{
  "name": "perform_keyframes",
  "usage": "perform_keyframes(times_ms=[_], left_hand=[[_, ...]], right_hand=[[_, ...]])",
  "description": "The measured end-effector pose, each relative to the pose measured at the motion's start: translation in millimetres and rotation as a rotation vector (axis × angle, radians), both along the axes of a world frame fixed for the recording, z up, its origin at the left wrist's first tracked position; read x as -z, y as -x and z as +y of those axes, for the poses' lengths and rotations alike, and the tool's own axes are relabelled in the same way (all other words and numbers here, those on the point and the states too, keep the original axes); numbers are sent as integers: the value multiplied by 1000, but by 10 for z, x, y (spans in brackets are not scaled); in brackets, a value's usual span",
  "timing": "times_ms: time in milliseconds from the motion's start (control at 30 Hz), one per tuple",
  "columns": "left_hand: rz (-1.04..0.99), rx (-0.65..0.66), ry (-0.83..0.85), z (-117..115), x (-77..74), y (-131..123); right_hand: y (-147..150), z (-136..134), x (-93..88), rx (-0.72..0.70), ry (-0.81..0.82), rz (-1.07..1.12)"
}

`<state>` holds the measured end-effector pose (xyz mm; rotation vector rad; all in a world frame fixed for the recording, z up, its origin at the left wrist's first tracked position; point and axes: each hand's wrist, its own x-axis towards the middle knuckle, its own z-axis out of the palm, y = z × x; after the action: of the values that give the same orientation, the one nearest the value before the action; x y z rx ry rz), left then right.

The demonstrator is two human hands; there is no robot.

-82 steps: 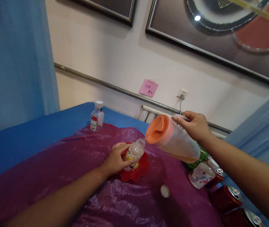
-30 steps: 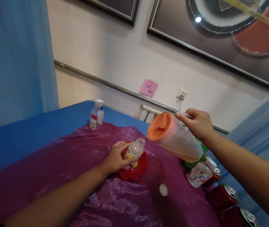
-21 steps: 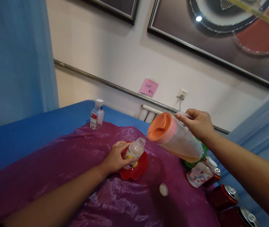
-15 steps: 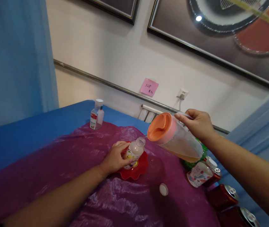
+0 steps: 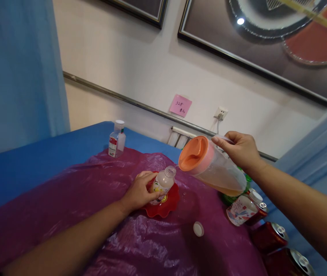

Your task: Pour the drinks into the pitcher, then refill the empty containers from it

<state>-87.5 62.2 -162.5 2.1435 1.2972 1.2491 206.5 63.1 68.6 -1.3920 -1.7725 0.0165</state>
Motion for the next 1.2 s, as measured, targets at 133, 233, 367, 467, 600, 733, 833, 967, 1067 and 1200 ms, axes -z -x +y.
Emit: perform_keyframes(times_ms=[133, 233, 367, 467, 600, 733, 833, 967, 1067, 1200], left_hand=[[13, 1, -2, 0, -1, 1], [16, 5, -6, 1, -2, 4], [17, 2, 3, -2, -6, 5], [25, 0, 11, -5, -9, 2], [23, -5, 11, -5, -5, -6], [17, -4, 11, -11, -4, -9], [10, -3, 22, -18, -11, -9], [4, 3, 23, -22, -18, -13], [5, 2, 25, -19, -19, -14], [5, 5, 34, -15, -20, -14]], right_hand=[[-3, -18, -14, 17, 16, 16], [3, -32, -32, 36, 29, 5], [20, -39, -49, 48, 17, -16], [26, -40, -47, 34, -3, -12], [20, -48, -43, 18, -15, -24], [9, -45, -48, 24, -6, -21], [9, -36, -51, 26, 0, -8], [20, -41, -48, 10, 4, -1], [26, -51, -48, -10, -3, -9], [28, -52, -53, 11, 3, -3]])
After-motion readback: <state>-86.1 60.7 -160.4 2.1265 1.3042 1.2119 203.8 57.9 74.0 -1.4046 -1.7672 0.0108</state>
